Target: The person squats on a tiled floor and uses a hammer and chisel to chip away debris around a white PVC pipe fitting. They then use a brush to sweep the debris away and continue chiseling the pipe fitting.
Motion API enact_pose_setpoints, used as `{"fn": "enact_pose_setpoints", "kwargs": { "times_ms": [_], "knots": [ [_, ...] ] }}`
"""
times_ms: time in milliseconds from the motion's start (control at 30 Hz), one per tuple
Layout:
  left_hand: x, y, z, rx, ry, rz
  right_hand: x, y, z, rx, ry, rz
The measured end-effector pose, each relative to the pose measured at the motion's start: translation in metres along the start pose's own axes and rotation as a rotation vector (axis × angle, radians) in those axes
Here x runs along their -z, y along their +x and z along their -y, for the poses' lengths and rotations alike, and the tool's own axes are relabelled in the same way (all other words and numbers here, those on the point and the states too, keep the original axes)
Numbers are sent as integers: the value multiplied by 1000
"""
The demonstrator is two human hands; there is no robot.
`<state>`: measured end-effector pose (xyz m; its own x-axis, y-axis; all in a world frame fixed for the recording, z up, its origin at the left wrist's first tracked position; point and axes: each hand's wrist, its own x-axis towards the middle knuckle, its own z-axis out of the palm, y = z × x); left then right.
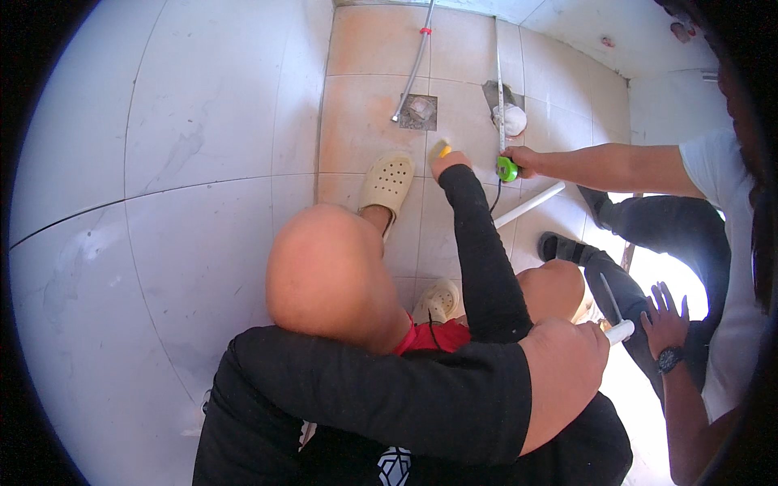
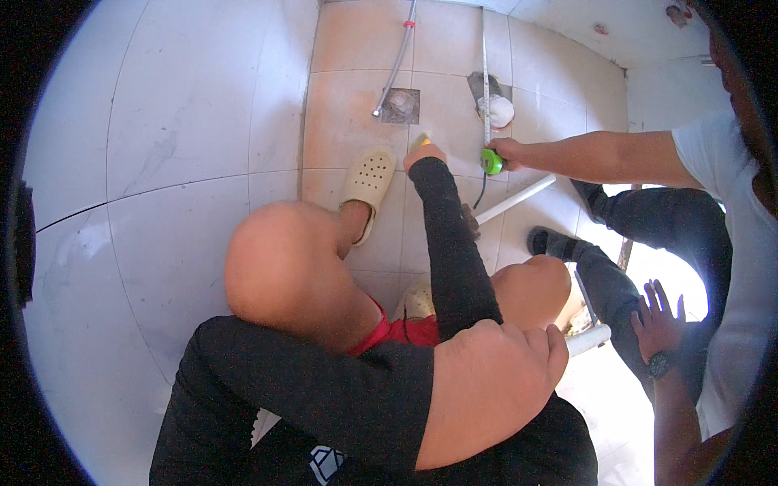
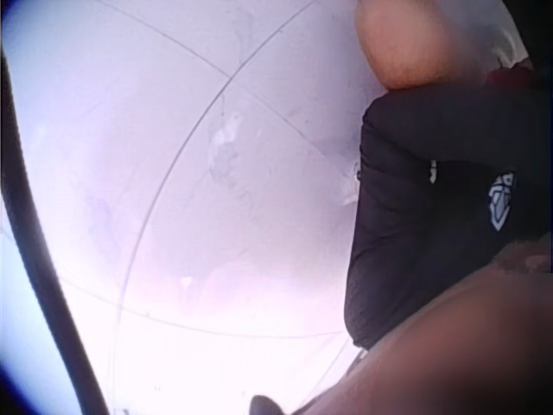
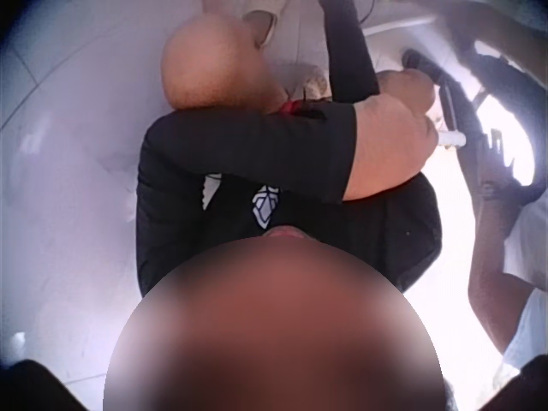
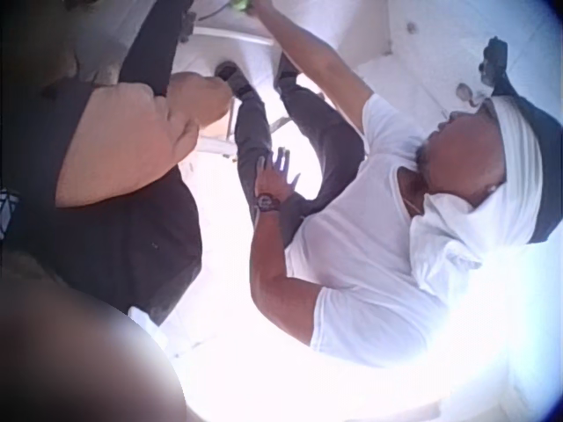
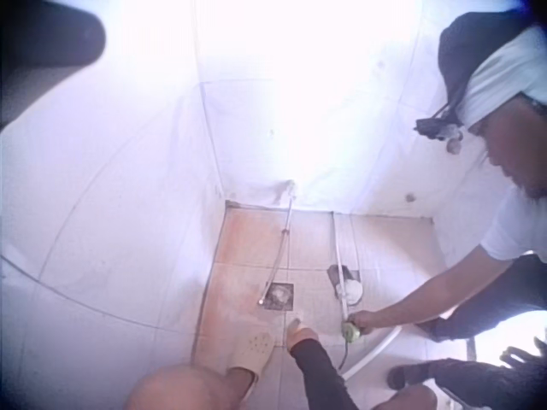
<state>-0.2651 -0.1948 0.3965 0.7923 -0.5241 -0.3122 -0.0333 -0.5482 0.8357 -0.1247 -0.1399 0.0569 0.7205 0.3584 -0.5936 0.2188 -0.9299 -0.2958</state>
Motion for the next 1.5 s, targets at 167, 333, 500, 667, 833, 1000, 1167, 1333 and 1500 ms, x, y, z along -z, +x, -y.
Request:
{"fn": "enact_pose_setpoints", "kwargs": {
  "times_ms": [167,333,500,667,833,1000,1167,1333,1500],
  "knots": [
    [-18,5,2,-26,1,-59,-20,27,32,15,97,-52],
    [6,4,-6,17,40,-135,-7,42,38,-1,210,65],
    [18,-4,-13,132,0,-156,1,10,7,-6,62,8],
    [12,-7,-17,74,201,-385,-19,27,25,109,-133,65],
    [6,1,-6,-26,284,-339,-30,57,41,66,122,-18],
    [11,-3,-5,-2,241,-407,1,27,12,195,-3,50],
    [2,4,-31,282,-140,-188,54,8,-6,406,-123,17],
    [-20,15,-41,284,261,-426,53,43,36,471,-438,126],
    [-23,19,-24,-20,83,-125,43,62,67,405,-506,20]
  ]
}}
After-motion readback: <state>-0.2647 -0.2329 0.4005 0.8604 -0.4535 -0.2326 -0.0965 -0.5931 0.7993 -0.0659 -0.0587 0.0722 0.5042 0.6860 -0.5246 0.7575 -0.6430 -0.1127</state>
